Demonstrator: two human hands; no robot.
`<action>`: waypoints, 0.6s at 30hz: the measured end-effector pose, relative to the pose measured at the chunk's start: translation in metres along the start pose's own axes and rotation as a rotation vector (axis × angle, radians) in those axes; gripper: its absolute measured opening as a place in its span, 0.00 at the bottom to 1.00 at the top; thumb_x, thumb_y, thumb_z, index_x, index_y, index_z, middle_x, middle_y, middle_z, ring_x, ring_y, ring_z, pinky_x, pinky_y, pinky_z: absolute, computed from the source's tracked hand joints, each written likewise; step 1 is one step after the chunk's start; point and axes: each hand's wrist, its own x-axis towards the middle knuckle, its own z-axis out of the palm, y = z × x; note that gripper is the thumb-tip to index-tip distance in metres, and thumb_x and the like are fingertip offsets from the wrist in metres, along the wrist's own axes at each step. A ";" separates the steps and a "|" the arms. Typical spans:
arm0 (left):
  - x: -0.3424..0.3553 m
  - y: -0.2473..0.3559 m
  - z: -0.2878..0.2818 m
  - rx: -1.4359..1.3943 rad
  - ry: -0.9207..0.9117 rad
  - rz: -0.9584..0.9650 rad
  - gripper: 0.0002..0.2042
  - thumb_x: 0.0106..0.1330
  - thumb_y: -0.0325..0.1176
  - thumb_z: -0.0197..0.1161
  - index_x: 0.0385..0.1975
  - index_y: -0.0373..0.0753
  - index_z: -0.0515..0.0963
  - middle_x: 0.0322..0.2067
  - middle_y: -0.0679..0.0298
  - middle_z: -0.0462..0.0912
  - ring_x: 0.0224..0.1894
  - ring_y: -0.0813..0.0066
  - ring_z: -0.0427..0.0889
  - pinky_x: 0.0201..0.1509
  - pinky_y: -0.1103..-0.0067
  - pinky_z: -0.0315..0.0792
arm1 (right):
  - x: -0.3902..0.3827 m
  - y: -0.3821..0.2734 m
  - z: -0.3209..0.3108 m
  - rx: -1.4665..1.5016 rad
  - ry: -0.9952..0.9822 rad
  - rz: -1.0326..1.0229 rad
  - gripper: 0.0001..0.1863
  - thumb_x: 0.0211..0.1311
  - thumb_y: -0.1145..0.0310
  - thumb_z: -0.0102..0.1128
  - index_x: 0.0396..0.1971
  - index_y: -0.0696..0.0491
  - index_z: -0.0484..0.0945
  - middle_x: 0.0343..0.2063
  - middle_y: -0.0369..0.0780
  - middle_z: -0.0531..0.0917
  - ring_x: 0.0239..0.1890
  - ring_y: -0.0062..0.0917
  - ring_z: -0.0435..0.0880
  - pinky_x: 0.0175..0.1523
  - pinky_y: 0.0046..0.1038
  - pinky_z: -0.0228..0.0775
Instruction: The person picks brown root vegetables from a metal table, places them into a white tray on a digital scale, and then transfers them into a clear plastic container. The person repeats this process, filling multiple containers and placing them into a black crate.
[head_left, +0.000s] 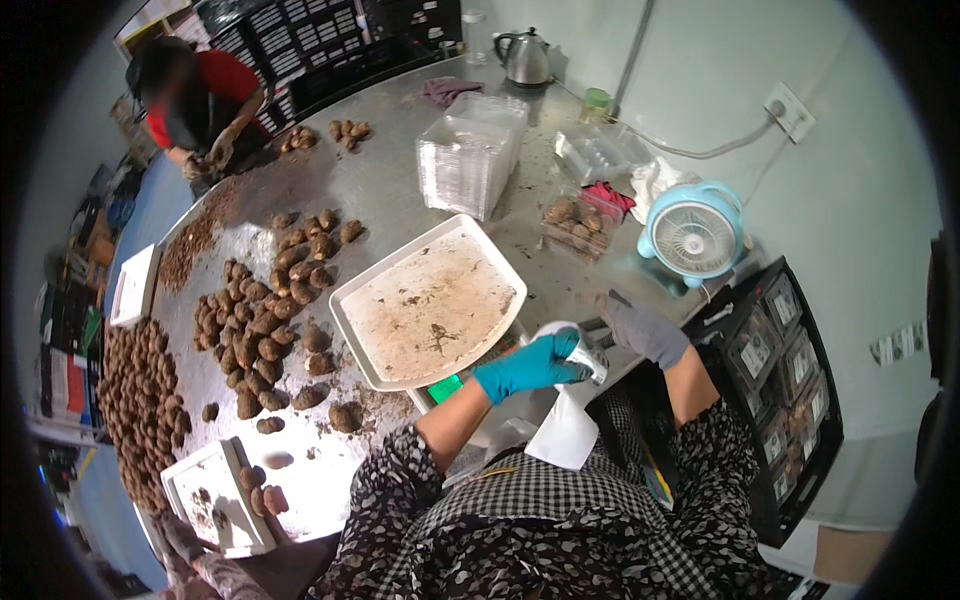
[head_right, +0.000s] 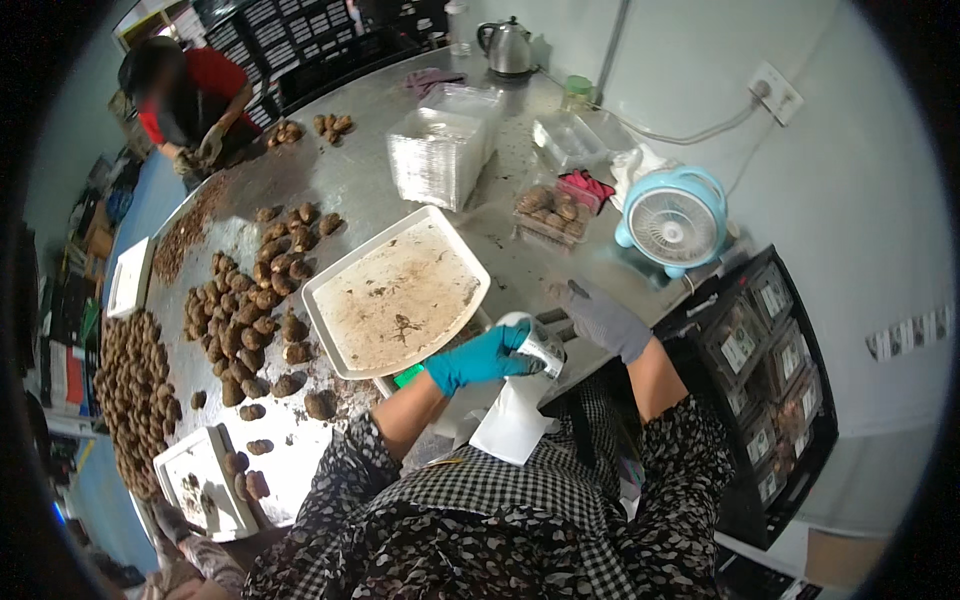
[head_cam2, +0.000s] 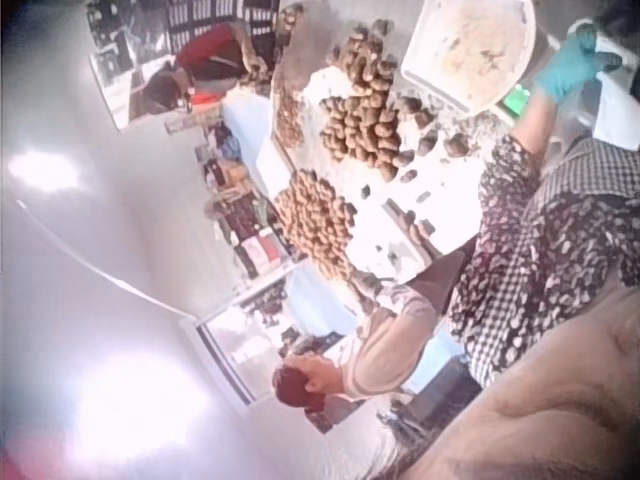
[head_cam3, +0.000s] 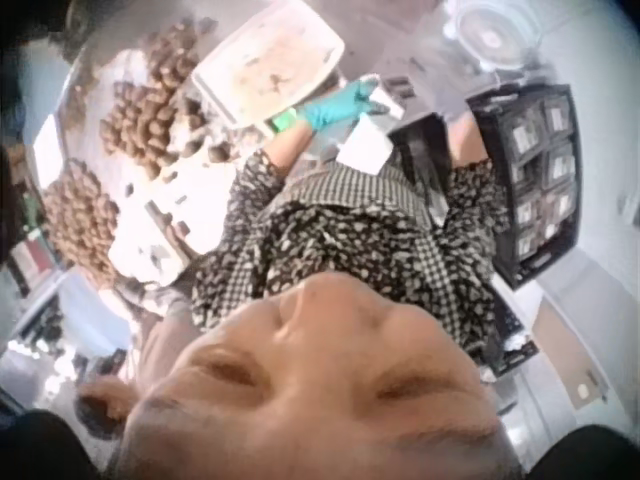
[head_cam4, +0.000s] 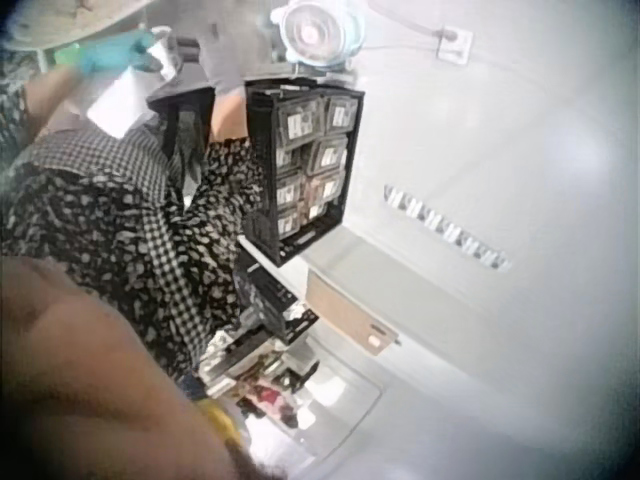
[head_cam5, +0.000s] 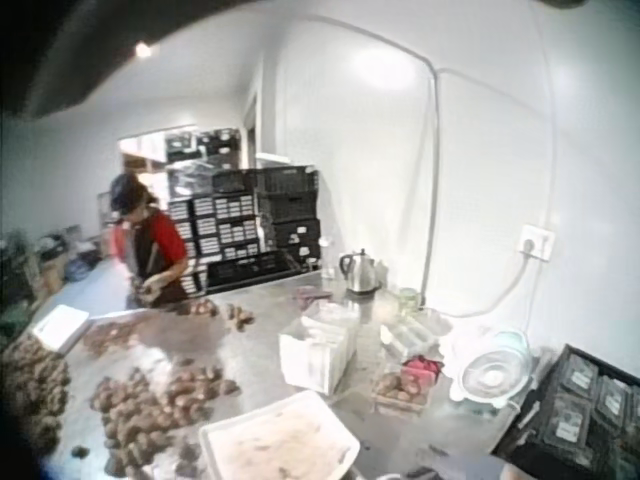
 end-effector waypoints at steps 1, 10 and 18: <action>0.010 -0.010 -0.008 -0.062 0.002 0.111 0.10 0.58 0.31 0.64 0.39 0.37 0.78 0.33 0.65 0.80 0.36 0.82 0.74 0.43 0.79 0.69 | 0.007 -0.011 0.001 -0.165 -0.073 -0.117 0.26 0.63 0.56 0.54 0.55 0.59 0.66 0.49 0.42 0.74 0.50 0.23 0.73 0.53 0.24 0.66; 0.038 -0.006 -0.023 0.463 0.611 -0.017 0.30 0.58 0.42 0.62 0.55 0.29 0.62 0.51 0.44 0.71 0.53 0.51 0.72 0.56 0.67 0.66 | 0.137 -0.056 -0.005 -0.795 0.235 -0.522 0.14 0.55 0.67 0.57 0.41 0.56 0.77 0.35 0.40 0.82 0.40 0.32 0.80 0.47 0.31 0.70; -0.055 0.002 0.017 0.184 0.324 -0.093 0.23 0.61 0.34 0.58 0.57 0.40 0.67 0.49 0.50 0.74 0.46 0.56 0.77 0.52 0.70 0.69 | 0.267 -0.120 0.003 -1.837 -0.199 -0.548 0.28 0.57 0.44 0.48 0.45 0.53 0.74 0.39 0.46 0.80 0.43 0.43 0.78 0.49 0.41 0.69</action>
